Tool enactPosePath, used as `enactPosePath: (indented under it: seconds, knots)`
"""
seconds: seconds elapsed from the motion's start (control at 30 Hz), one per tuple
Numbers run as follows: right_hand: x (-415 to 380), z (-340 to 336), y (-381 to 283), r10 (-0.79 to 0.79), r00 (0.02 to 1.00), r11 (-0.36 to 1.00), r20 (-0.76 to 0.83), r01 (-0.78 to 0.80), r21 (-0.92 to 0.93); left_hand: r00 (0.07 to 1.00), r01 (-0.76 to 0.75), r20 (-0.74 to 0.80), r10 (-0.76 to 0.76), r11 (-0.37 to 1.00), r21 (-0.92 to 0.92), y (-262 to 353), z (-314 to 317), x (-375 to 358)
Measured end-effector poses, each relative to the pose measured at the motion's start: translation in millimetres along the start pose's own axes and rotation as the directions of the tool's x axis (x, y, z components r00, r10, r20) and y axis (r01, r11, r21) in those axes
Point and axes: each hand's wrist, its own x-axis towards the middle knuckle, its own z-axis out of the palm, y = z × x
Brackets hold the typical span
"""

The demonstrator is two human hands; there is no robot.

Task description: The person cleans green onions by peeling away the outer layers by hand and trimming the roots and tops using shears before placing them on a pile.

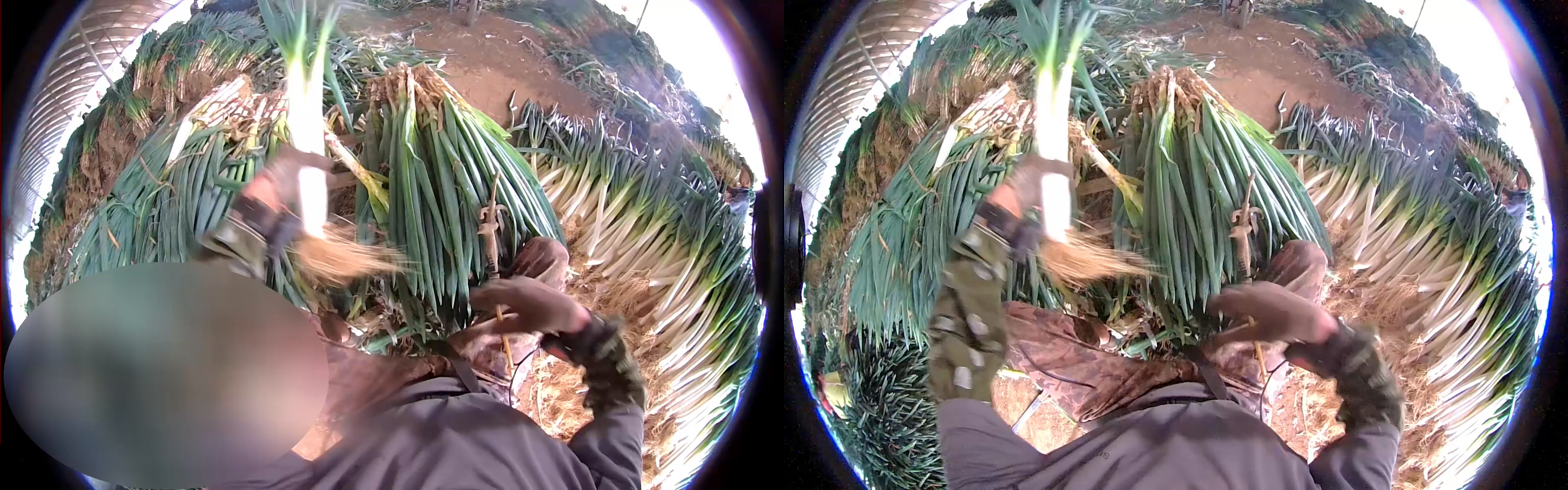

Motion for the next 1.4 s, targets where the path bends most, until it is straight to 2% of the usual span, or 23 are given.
enactPosePath:
  seconds: [0.03,0.1,0.13,0.17,0.2,0.23,0.4,0.53,0.57,0.63,0.7,0.73,0.77,0.8,0.83,0.87,0.97,1.03,1.1,1.17,1.23,1.3,1.4]
  knots:
    - [30,20,18,-0.094,0.990,0.992,-0.101,0.101,0.071,0.986,0.119,0.135,-0.101,0.984,-0.133,-26,23,-6]
    - [93,41,32,0.189,0.958,0.929,-0.216,-0.103,0.356,0.976,0.071,0.214,-0.024,0.974,-0.215,-89,65,-26]
    - [130,72,70,0.088,0.818,0.981,-0.569,0.029,0.193,0.976,0.151,0.181,-0.122,0.976,-0.157,-113,82,-31]
    - [150,68,56,0.377,0.826,0.892,-0.418,-0.203,0.403,0.952,0.288,0.190,-0.239,0.911,-0.296,-143,93,-37]
    - [167,83,64,0.397,0.855,0.835,-0.335,-0.185,0.518,0.962,0.270,0.070,-0.264,0.874,-0.405,-178,101,-38]
    - [179,98,73,0.405,0.880,0.761,-0.248,-0.174,0.625,0.918,0.342,0.378,-0.118,0.716,-0.608,-299,47,24]
    - [148,165,51,0.466,0.827,0.773,-0.314,-0.207,0.600,0.871,0.452,-0.027,-0.490,0.822,-0.347,-223,129,-57]
    - [133,181,70,0.389,0.864,0.637,-0.319,-0.002,0.771,0.912,0.408,0.017,-0.409,0.907,-0.108,-204,155,-76]
    - [128,185,81,0.404,0.839,0.594,-0.363,0.061,0.802,0.899,0.437,-0.053,-0.436,0.899,0.021,-264,136,-48]
    - [111,168,85,0.288,0.920,0.596,-0.266,0.045,0.802,0.676,0.736,-0.309,-0.669,0.638,0.228,-165,194,-85]
    - [106,177,81,0.387,0.822,0.665,-0.419,0.066,0.744,0.913,0.372,0.136,-0.383,0.923,0.101,-144,208,-118]
    - [101,182,77,0.430,0.759,0.699,-0.489,0.063,0.712,0.921,0.356,0.129,-0.367,0.929,0.102,-175,197,-102]
    - [112,199,92,0.486,0.729,0.559,-0.481,0.163,0.813,0.908,0.403,0.157,-0.390,0.913,-0.061,-214,184,-87]
    - [87,159,45,0.600,0.768,0.237,-0.222,0.095,0.967,0.897,0.422,0.040,-0.439,0.881,0.214,-213,177,-81]
    - [85,155,37,0.607,0.761,0.168,-0.229,0.159,0.973,0.980,0.171,0.089,-0.179,0.981,0.091,-202,202,-96]
    - [82,152,28,0.614,0.754,0.099,-0.236,0.223,0.970,0.963,0.227,0.120,-0.239,0.968,0.106,-210,197,-88]
    - [84,151,41,0.598,0.747,0.425,-0.289,0.010,0.905,0.851,0.498,0.157,-0.501,0.865,0.064,-217,175,-77]
    - [81,141,50,0.538,0.777,0.693,-0.326,-0.188,0.696,0.868,0.445,0.295,-0.398,0.889,-0.108,-234,153,-51]
    - [59,126,34,0.520,0.766,0.818,-0.379,-0.317,0.481,0.962,0.233,0.164,-0.220,0.970,-0.064,-266,82,26]
    - [24,117,22,0.474,0.751,0.880,-0.460,-0.392,0.268,0.884,0.373,0.436,-0.166,0.813,-0.447,-219,99,41]
    - [-21,107,19,0.403,0.778,0.869,-0.483,-0.490,-0.064,0.944,0.326,0.154,-0.293,0.741,-0.587,-186,100,78]
    - [-78,85,11,0.293,0.701,0.838,-0.650,-0.516,-0.178,1.000,0.006,-0.014,-0.012,0.932,-0.363,-159,153,87]
    - [-159,44,-9,0.178,0.462,0.700,-0.869,-0.680,-0.218,0.882,-0.294,0.269,0.388,0.897,-0.331,-54,302,67]
